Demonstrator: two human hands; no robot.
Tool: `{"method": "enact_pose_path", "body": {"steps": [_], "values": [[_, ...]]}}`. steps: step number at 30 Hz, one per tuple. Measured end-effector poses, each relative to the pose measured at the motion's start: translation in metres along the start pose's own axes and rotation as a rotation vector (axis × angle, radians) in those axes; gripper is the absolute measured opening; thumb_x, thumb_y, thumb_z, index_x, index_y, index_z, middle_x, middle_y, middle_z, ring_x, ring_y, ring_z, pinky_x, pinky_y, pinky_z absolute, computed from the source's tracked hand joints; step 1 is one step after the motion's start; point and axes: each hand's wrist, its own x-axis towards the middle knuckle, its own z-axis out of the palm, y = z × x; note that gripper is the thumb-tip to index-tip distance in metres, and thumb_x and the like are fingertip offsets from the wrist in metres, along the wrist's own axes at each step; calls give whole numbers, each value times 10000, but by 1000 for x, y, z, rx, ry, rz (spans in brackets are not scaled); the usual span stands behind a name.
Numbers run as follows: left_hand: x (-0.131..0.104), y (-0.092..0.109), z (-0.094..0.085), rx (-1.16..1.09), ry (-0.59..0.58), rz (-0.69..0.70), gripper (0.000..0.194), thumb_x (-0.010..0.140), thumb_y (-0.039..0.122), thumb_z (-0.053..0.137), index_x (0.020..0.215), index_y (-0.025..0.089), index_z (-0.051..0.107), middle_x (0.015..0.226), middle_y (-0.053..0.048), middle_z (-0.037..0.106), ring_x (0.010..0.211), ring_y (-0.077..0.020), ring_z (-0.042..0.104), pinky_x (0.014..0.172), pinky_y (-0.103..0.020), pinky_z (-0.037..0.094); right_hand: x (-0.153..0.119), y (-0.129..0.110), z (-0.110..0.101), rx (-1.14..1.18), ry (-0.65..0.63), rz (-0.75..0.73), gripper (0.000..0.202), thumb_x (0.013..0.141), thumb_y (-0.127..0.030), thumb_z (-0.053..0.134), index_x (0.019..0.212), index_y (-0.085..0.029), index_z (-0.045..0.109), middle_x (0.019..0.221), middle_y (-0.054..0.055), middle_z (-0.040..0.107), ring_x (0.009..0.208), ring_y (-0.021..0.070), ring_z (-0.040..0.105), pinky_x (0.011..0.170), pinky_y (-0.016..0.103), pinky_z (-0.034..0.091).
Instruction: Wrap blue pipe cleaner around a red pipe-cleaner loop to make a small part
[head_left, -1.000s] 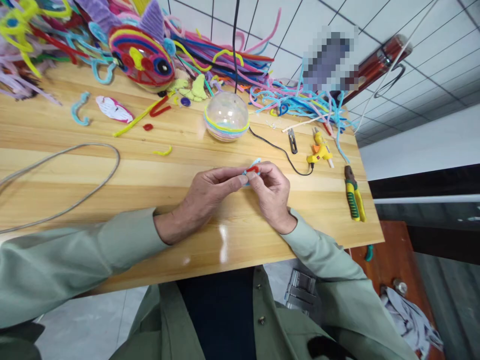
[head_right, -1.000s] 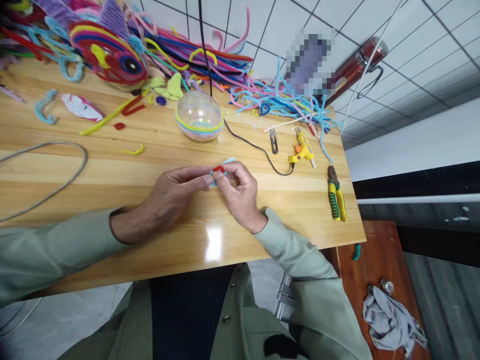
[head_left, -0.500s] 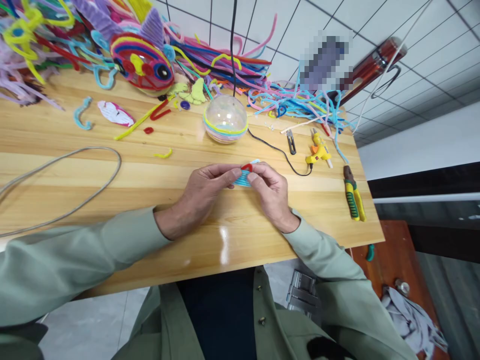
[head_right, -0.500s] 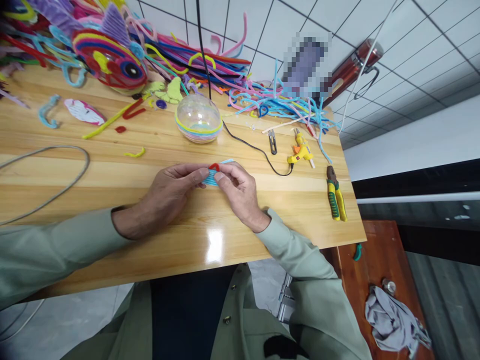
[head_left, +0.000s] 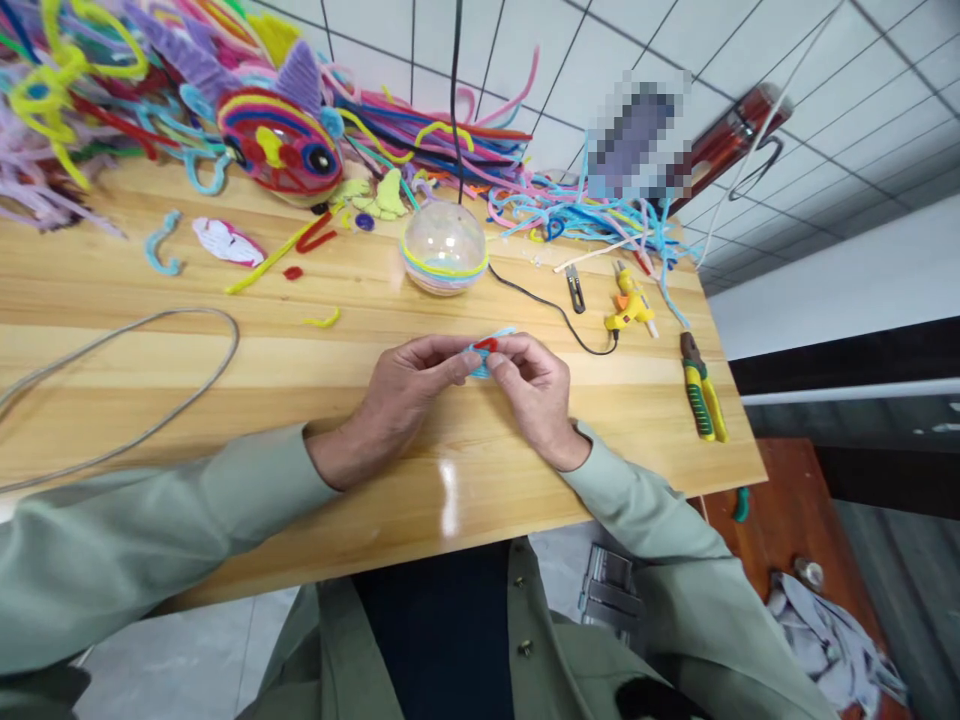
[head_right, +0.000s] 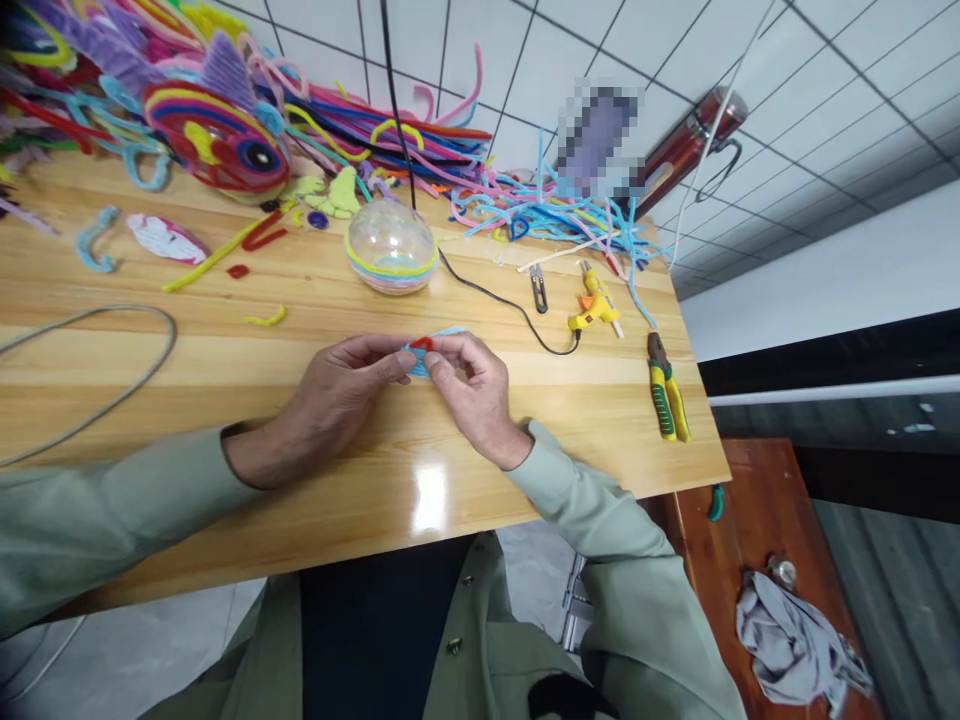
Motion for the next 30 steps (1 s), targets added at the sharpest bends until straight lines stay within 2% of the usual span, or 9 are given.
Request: {"method": "enact_pose_path", "body": {"steps": [6,11,13,15,17,19,24,27,30], "values": [[-1,6,-4,110,57,-24,426,736,628,1073,951,279,958,996,-46,914,949,-238,787,961,-373,619,-4,0,4,-22,-43,29,287,1036,-530,823,1068,-245,842,986,36,828,874,186,734,825,363,619],[-1,13,-9,251,78,-24,486,714,697,1060,963,292,957,1033,-58,929,996,-268,833,993,-396,661,-1,-12,-5,-70,-151,54,261,1075,-474,784,1135,-223,823,976,25,832,834,163,724,747,312,586],[-1,15,-11,359,91,-10,522,714,741,1042,956,287,958,1013,-68,929,975,-287,850,948,-401,691,4,-15,-16,-214,-194,-67,244,1108,-435,747,1196,-218,812,982,32,817,848,168,717,763,321,583],[-2,17,-14,461,93,5,526,737,761,1019,953,285,959,989,-73,929,934,-296,863,885,-394,716,9,-13,-28,-421,-182,-300,245,1136,-400,697,1260,-217,801,1055,67,811,945,206,725,840,371,587],[-3,16,-18,524,90,6,464,774,729,1012,942,300,961,995,-64,934,922,-288,877,848,-361,728,14,-5,-36,-583,-142,-521,239,1149,-355,660,1290,-213,790,1152,105,808,1054,243,722,910,419,573],[-4,14,-23,575,73,15,385,807,686,1009,938,327,965,998,-47,936,915,-271,889,833,-322,734,16,8,-39,-623,-120,-629,192,1155,-310,654,1264,-213,779,1162,99,810,1064,236,716,925,418,556],[-8,8,-41,670,-33,95,209,902,550,982,969,352,977,1011,-45,936,891,-263,903,820,-303,759,14,30,-33,-526,-182,-677,110,1156,-260,669,1186,-219,767,1013,37,786,991,193,699,907,370,530],[-9,7,-49,720,-35,138,137,939,492,956,989,367,979,1022,-38,938,899,-263,914,837,-289,765,13,29,-30,-507,-185,-653,170,1154,-297,685,1253,-180,757,1092,72,797,1029,202,708,912,368,537],[-11,7,-51,743,-88,160,113,925,492,962,991,401,978,1019,-22,940,865,-272,918,806,-288,771,15,27,-29,-472,-165,-667,157,1156,-295,698,1238,-170,743,1045,49,813,975,187,716,877,361,537]]}}
